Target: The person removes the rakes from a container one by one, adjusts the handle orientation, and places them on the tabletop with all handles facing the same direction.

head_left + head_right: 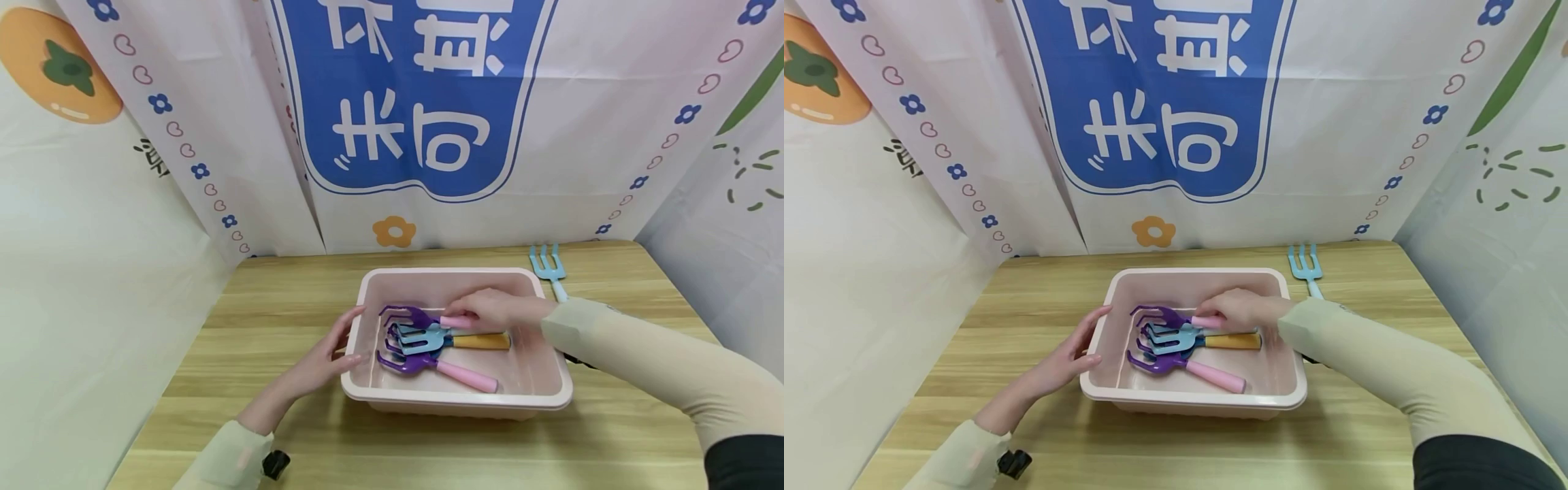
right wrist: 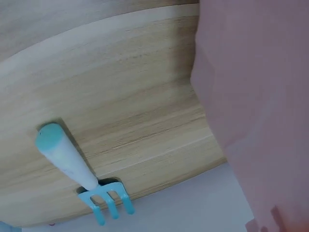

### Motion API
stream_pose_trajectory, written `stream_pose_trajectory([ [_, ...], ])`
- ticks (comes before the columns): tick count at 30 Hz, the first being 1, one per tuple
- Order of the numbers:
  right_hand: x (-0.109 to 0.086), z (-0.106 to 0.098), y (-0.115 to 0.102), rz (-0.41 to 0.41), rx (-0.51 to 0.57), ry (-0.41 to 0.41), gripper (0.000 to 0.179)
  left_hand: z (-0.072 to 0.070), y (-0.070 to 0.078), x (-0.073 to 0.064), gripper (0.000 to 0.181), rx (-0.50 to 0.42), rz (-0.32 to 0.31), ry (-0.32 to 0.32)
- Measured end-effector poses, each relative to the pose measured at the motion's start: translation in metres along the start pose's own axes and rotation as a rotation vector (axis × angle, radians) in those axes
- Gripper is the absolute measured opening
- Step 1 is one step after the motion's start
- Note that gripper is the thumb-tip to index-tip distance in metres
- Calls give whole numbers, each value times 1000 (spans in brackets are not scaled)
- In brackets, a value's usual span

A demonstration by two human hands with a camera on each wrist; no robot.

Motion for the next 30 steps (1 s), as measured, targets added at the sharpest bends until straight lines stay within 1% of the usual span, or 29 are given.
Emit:
stream_pose_trajectory([
  [2, -1, -3, -1, 24, -1, -4, 31, 0, 0, 1, 77, -2, -1, -2],
  [6, -4, -11, -4, 66, 42, -21, 30, -1, 0, 1, 78, -5, -11, -4],
  [9, -7, -18, -7, 107, 140, -55, 34, -1, 0, 1, 79, -9, -20, -3],
  [13, -10, -28, -9, 120, 206, -98, 40, 0, 0, 1, 79, -16, -24, -4],
  [16, -13, -33, -9, 109, 211, -120, 42, 0, 0, 0, 79, -17, -24, -5],
  [17, -15, -34, -10, 111, 228, -125, 43, 0, 0, 0, 79, -18, -26, -5],
  [20, -22, -40, -11, 125, 258, -117, 47, 0, -1, 1, 79, -17, -28, -5],
  [23, -29, -46, -13, 141, 288, -94, 51, 0, -1, 1, 77, -18, -17, -7],
  [27, -40, -53, -16, 132, 360, -65, 54, 0, 0, 0, 76, -21, -8, -8],
  [30, -49, -57, -18, 108, 425, -34, 53, 0, 0, 0, 77, -22, -18, -5],
])
Point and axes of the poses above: each hand's wrist, its own x-axis towards the middle knuckle, its own z-axis out of the palm, y = z × x, the point moved 1 cm from there along x, towards the middle knuckle, and after that the axes turned 14 degrees about -y, right-handed, at the moved point
